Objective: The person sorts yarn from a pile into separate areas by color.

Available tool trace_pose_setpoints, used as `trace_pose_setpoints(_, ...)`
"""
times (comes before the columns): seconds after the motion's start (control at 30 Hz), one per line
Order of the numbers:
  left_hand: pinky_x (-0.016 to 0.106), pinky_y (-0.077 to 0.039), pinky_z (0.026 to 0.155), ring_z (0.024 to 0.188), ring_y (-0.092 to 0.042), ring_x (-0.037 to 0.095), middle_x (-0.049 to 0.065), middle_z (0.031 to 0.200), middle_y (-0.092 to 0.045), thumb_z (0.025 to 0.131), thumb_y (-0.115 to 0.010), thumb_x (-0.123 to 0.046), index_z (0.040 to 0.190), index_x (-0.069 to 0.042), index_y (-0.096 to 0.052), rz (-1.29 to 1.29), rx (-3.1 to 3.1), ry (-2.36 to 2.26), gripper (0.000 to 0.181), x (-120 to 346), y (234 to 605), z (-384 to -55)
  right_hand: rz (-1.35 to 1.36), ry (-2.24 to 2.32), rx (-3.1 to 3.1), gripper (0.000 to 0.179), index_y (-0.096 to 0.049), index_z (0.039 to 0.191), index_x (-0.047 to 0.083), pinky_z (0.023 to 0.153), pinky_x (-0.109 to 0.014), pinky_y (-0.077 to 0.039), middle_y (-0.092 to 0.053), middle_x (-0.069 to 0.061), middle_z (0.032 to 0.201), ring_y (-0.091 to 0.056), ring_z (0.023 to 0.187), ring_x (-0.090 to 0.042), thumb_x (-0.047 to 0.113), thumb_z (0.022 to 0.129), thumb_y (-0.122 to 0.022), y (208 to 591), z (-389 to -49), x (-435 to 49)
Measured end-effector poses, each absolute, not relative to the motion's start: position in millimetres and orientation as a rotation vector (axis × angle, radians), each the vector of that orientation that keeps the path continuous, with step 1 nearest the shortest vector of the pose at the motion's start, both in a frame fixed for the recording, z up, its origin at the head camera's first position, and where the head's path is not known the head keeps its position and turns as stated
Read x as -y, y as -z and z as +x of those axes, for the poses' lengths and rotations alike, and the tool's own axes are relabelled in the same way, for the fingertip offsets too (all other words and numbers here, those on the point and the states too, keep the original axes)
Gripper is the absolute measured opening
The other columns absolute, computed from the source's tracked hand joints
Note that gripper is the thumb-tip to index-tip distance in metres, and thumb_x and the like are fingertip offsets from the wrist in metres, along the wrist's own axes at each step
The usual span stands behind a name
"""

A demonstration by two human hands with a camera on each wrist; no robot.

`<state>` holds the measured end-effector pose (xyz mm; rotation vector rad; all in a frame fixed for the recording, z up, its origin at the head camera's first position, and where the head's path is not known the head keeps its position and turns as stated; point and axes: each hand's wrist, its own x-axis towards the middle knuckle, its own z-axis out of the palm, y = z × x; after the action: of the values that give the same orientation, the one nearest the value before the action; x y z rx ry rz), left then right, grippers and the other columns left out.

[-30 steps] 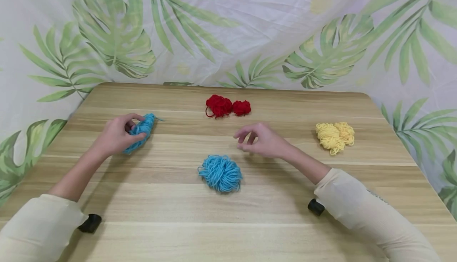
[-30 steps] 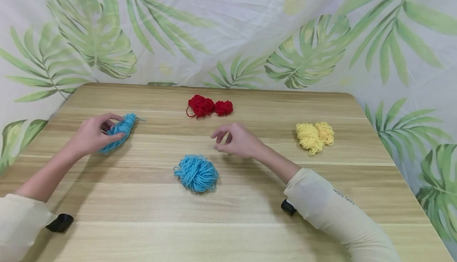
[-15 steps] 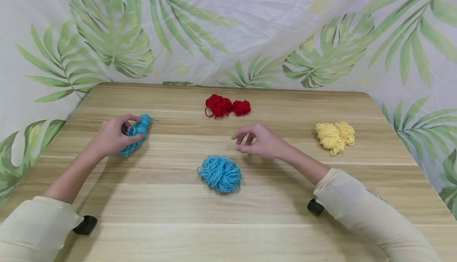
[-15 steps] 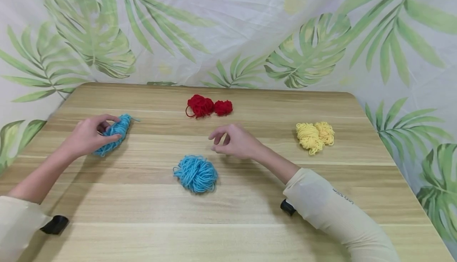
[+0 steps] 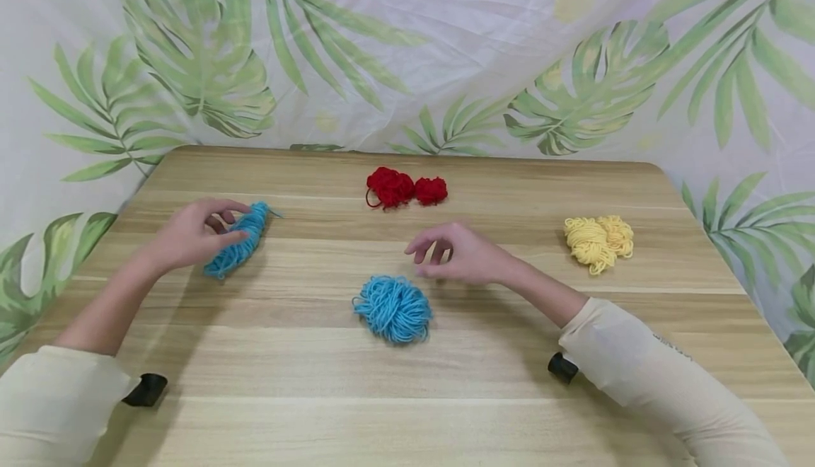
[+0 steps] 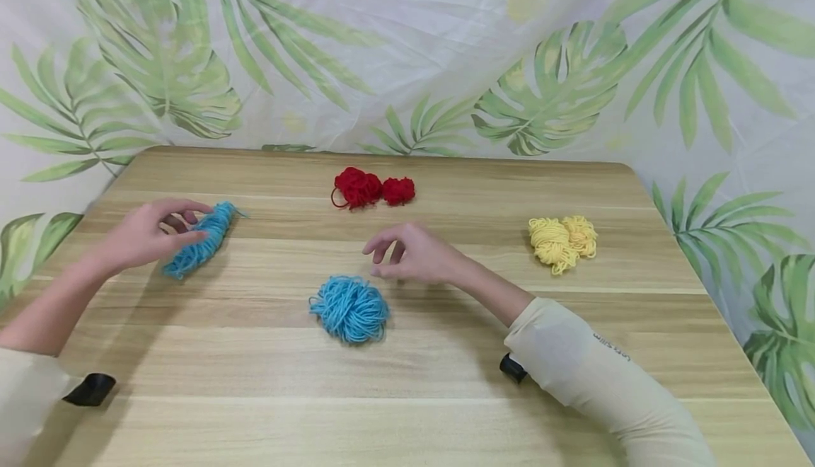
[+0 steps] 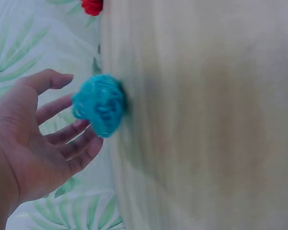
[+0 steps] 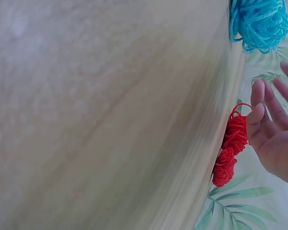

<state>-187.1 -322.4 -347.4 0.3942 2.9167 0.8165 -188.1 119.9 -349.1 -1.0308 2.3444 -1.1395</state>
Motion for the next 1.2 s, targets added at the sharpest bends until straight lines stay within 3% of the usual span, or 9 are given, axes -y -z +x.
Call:
trace_pose_setpoints(0.27,0.039,-0.058,0.076,0.099,-0.069,0.041,0.025,0.112,-0.066,0.09,-0.077,-0.001,0.131,0.01,-0.064,0.499,-2.81,-0.744,0.044,329.1,339.6,-190.5,-1.139,1.091,-2.221,0.044,-0.07,0.126,0.0,0.073,-0.033,-0.059,-0.073,-0.012,0.115,-0.069,0.08,-0.011,0.016,0.088,-0.084,351.3,-184.7,-114.9)
trace_pose_setpoints(0.6,0.04,-0.058,0.08,0.107,-0.065,0.048,0.026,0.115,-0.061,0.091,-0.078,-0.002,0.131,0.01,-0.063,0.434,-2.762,-0.787,0.044,330.0,340.7,-191.7,-1.093,0.977,-2.164,0.056,-0.068,0.133,0.007,0.076,-0.032,-0.059,-0.069,-0.007,0.124,-0.068,0.081,-0.011,0.022,0.083,-0.089,349.6,-177.1,-107.1)
trace_pose_setpoints(1.0,0.036,-0.057,0.08,0.106,-0.066,0.044,0.024,0.112,-0.062,0.091,-0.078,-0.002,0.131,0.012,-0.063,0.441,-2.737,-0.796,0.045,330.5,337.0,-193.6,-1.172,0.919,-2.16,0.051,-0.068,0.13,0.002,0.079,-0.028,-0.059,-0.072,-0.008,0.121,-0.064,0.088,-0.012,0.013,0.085,-0.087,353.2,-175.8,-101.0)
trace_pose_setpoints(1.2,0.028,-0.056,0.068,0.094,-0.068,0.029,0.021,0.111,-0.064,0.094,-0.073,0.0,0.136,0.015,-0.057,0.419,-2.688,-0.779,0.047,330.9,331.3,-193.0,-1.201,0.904,-2.164,0.037,-0.071,0.122,0.002,0.078,-0.027,-0.058,-0.073,-0.005,0.109,-0.063,0.084,-0.012,0.007,0.087,-0.083,354.9,-175.4,-97.5)
